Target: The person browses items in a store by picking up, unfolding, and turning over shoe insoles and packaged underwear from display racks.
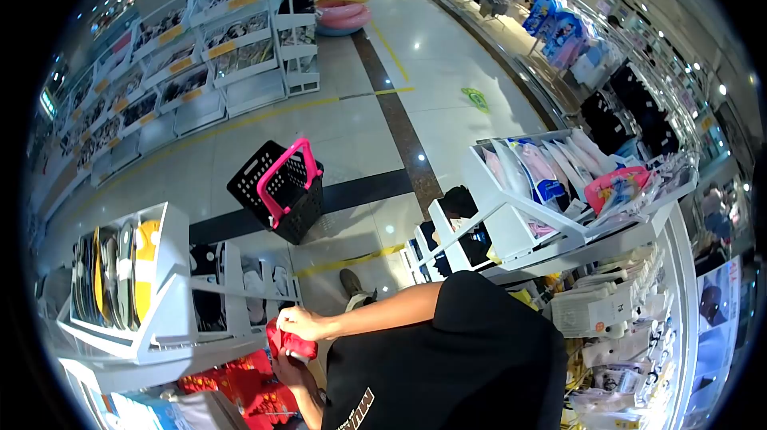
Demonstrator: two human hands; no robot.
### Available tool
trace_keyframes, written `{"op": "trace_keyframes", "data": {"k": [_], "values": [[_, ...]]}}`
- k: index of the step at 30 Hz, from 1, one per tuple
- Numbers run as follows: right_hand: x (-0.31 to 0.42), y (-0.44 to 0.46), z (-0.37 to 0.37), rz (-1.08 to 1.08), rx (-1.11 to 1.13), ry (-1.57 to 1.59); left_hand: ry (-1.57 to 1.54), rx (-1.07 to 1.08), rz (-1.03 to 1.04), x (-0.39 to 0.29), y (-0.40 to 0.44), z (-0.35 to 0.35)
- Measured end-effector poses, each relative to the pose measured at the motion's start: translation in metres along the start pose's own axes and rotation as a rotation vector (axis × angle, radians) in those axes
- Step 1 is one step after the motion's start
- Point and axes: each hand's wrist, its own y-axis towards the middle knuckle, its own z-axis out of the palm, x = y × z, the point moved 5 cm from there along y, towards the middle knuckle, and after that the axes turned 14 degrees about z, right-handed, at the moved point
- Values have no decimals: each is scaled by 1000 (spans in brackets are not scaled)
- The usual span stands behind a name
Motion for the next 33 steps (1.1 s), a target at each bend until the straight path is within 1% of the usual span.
{"op": "trace_keyframes", "data": {"k": [2,3,5,7,8,9,10,11,12,13,14,15,17,18,19,21,23,25,27,28,29,30,31,32,33], "values": [[0,11,-2,-61,-8,-33,-131,14,7,-4,4,5],[6,10,-6,-58,-26,-21,-142,18,8,-6,7,10],[13,6,-15,12,-18,-8,-171,17,7,-9,13,18],[8,11,-20,32,-9,101,-251,68,-33,-13,20,30],[3,17,-22,40,-16,89,-294,81,-55,-14,22,35],[-21,33,-13,11,-13,180,-339,75,-76,-15,19,35],[-16,27,-8,29,32,229,-349,104,-79,-11,22,29],[-8,26,-10,41,84,270,-350,118,-26,9,31,13],[4,19,-10,90,144,208,-305,31,-56,4,28,15],[12,11,-7,140,202,146,-341,40,28,-9,24,24],[10,11,-4,58,245,16,-329,1,50,-20,14,28],[19,5,0,38,287,-13,-318,-31,73,-30,9,30],[10,6,10,-22,286,-151,-257,-51,59,-25,5,19],[7,5,14,-11,276,-162,-232,-37,52,-23,2,12],[7,3,17,-89,254,-204,-224,-93,37,-7,1,0],[9,1,21,28,307,-188,41,-132,149,55,9,-44],[8,-1,24,54,286,-133,-230,-197,-1,7,-19,-22],[11,-3,27,48,249,-150,-116,-179,59,8,-28,-26],[16,-8,30,20,262,-131,-171,-196,44,-20,-44,-17],[21,-13,34,138,293,-73,-202,-191,87,-29,-50,-17],[15,-12,38,116,313,-97,-228,-183,131,-33,-55,-23],[2,-6,40,50,395,-7,-292,-190,65,-26,-59,-30],[10,-12,43,80,371,40,-363,-183,4,-19,-66,-35],[20,-19,44,190,373,16,-387,-207,8,-23,-74,-39],[24,-24,48,219,409,73,-411,-215,25,-30,-78,-41]]}}
